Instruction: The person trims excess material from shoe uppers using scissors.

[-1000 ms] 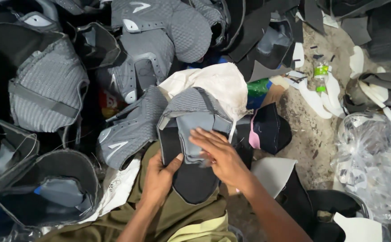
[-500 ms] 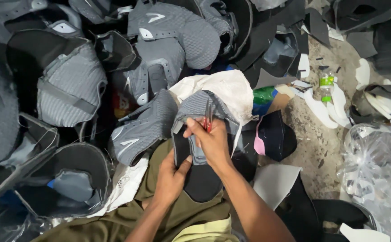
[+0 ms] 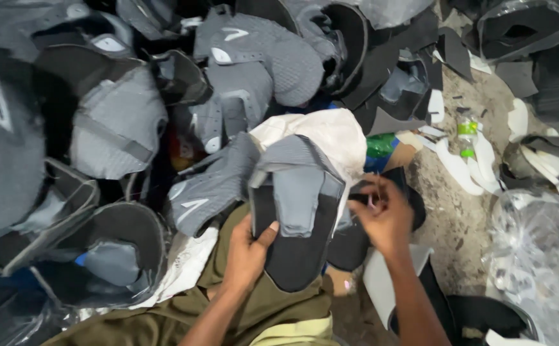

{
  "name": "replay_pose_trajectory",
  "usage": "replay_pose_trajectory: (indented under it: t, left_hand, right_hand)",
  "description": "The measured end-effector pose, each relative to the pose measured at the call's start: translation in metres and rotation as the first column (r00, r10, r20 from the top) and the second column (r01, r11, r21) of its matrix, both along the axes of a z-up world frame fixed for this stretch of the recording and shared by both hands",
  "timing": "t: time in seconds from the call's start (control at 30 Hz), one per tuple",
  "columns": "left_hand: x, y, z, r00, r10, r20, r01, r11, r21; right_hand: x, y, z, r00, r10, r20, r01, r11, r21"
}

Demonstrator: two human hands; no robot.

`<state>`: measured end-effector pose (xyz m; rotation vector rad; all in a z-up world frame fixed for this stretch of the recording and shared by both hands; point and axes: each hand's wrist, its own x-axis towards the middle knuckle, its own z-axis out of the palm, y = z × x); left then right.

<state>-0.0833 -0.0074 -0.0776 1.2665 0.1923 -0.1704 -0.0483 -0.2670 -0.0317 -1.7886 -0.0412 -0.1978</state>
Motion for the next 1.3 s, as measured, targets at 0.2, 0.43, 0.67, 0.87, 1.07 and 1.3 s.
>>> replay_pose_trajectory:
  t: [0.2,0.43,0.67,0.87,1.07,1.3]
  left_hand:
    - [-0.009,0.024,0.026,0.982,0.053,0.18,-0.081,0.985,0.152]
    - [-0.038,0.1,0.119,0.977,-0.029,0.213,-0.05,0.932,0.359]
    - [-0.068,0.309,0.167,0.946,0.219,-0.238,-0.006,0.748,0.663]
    - [-0.109,0.473,0.012,0.973,0.218,-0.075,-0.116,0.744,0.658]
    - [-0.06,0.416,0.059,0.955,0.283,0.091,-0.276,0.731,0.624]
    - [0.025,0.181,0.124,0.953,0.188,0.24,-0.297,0.745,0.597]
  right_hand:
    - [0.008,-0.004,-0.043,0.993,-0.111,-0.03,0.112,0.993,0.031]
    - [0.021,0.04,-0.049,0.964,0.15,-0.218,0.05,0.707,0.705]
    - [0.03,0.033,-0.087,0.937,0.205,-0.282,-0.029,0.851,0.525]
    - [0.022,0.067,-0.065,0.929,0.248,-0.275,-0.012,0.763,0.647]
    - [0.015,0.086,-0.051,0.923,0.224,-0.312,-0.016,0.834,0.552]
    - [0.036,0.099,-0.054,0.949,0.247,-0.197,-0.108,0.84,0.532]
